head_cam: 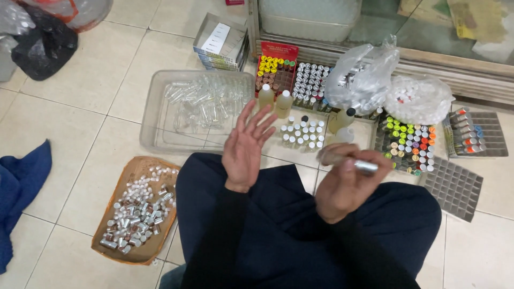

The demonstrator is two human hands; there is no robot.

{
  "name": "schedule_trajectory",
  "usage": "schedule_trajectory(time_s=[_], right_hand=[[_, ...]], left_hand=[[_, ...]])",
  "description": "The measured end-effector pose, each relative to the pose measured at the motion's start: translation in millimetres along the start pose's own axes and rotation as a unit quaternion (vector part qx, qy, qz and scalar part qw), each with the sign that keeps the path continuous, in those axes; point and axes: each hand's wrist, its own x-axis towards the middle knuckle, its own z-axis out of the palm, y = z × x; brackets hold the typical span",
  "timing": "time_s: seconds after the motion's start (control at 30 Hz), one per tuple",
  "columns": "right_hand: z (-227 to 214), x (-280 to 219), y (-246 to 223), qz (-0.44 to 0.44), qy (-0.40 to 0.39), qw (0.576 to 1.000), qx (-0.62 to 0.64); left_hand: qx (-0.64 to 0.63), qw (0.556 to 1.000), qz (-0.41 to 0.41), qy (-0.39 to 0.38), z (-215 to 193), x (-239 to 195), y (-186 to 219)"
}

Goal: The person fills small glass bottles with liquid from a larger squeeze bottle, then caps the glass bottles with metal spray tops and plastic caps by hand.

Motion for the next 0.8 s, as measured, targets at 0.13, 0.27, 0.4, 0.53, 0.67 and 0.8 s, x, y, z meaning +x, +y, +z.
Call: schedule_trajectory(time_s=[0.13,0.27,0.4,0.53,0.67,0.8], right_hand=[[2,-33,23,0.145,-0.275,0.937,-0.159],[4,13,-12,0.17,-0.192,0.96,-0.112],[-29,-40,34,0.155,-0.22,0.944,-0.193],[9,-2,-15,0.2,-0.306,0.906,-0.215],[5,-4,-19,0.141,-0.205,0.955,-0.159],[3,-40,21,0.145,-0.325,0.909,-0.218]], left_hand=[[0.034,0.997,-0.035,-0.053,29,-8,-18],[-0.017,0.999,-0.034,-0.022,13,-4,-9],[-0.004,0.999,-0.01,-0.035,46,0,-8],[0.001,0.998,-0.031,-0.061,35,-5,-9],[-0.019,0.999,-0.021,-0.025,3,-6,-5],[0.02,0.997,-0.041,-0.057,34,-10,-13]])
